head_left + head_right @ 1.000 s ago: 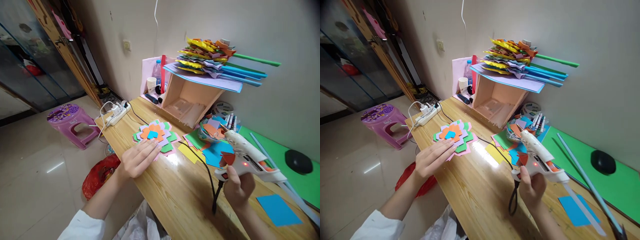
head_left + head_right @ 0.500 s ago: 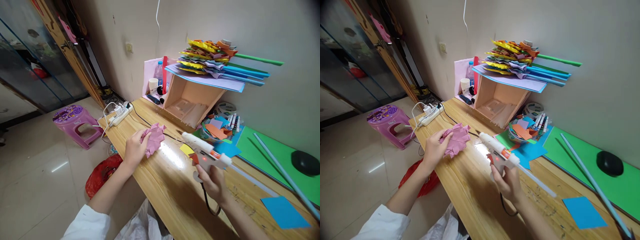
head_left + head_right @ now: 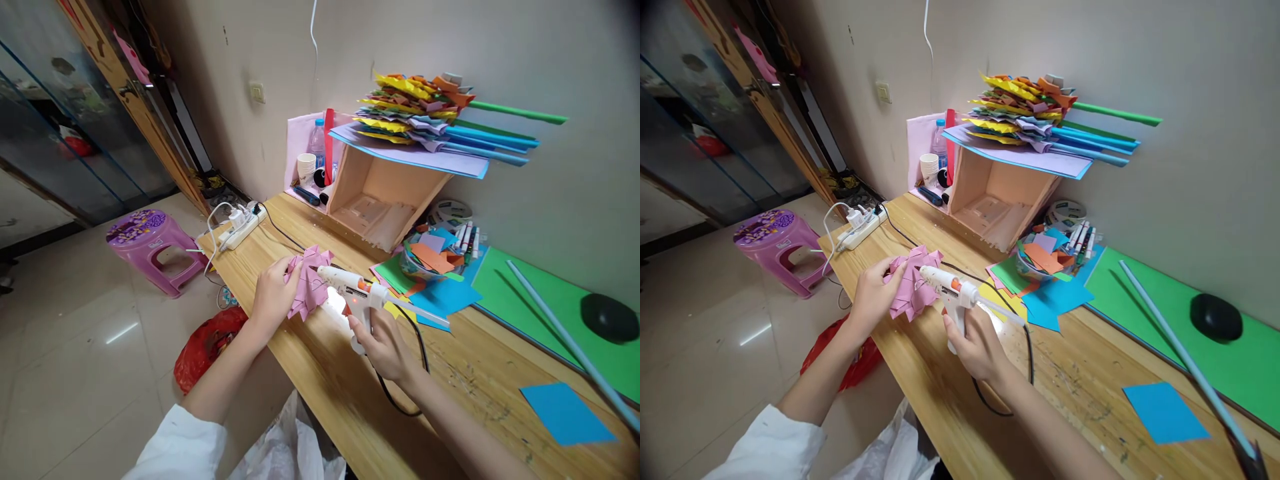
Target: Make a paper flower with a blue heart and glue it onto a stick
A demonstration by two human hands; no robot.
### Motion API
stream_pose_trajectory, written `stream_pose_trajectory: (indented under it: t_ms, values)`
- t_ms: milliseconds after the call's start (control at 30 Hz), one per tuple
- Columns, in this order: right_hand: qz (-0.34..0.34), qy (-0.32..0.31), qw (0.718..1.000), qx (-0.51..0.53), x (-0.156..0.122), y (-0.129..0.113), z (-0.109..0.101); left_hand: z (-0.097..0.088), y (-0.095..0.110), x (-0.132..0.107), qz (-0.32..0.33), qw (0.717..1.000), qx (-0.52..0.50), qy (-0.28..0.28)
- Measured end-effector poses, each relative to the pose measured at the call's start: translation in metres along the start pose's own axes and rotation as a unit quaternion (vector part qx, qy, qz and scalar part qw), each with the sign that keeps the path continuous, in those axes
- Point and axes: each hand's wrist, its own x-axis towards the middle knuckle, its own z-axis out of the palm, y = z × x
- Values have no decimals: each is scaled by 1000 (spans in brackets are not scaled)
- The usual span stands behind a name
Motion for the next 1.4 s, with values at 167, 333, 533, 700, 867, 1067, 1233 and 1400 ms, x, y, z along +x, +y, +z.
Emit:
stream_pose_trajectory:
  t_ms: [167,333,533,700,867,1067,1233,1400]
  values:
    - [21,-3,1000,18,0,1,-1,1,1,0,0,1000,-4,-3]
    - [39,-16,999,18,1,2,0,-1,3,0,9,1000,-7,-3]
    - [45,-18,999,0,-1,3,-1,-1,1,1,3,1000,-7,9]
    - [49,-33,998,-9,-5,3,-6,-2,0,5,-3,1000,-2,13]
    - [52,-44,998,-5,-8,2,-10,-5,0,9,3,1000,-7,23]
    - [51,-58,996,-36,-14,5,-11,-5,-3,12,-9,999,-26,40]
    - [53,-61,995,-54,-20,6,-13,-5,-4,14,-15,997,-57,54]
    - [52,-80,994,-61,-23,5,-17,-7,-3,15,-26,996,-65,63]
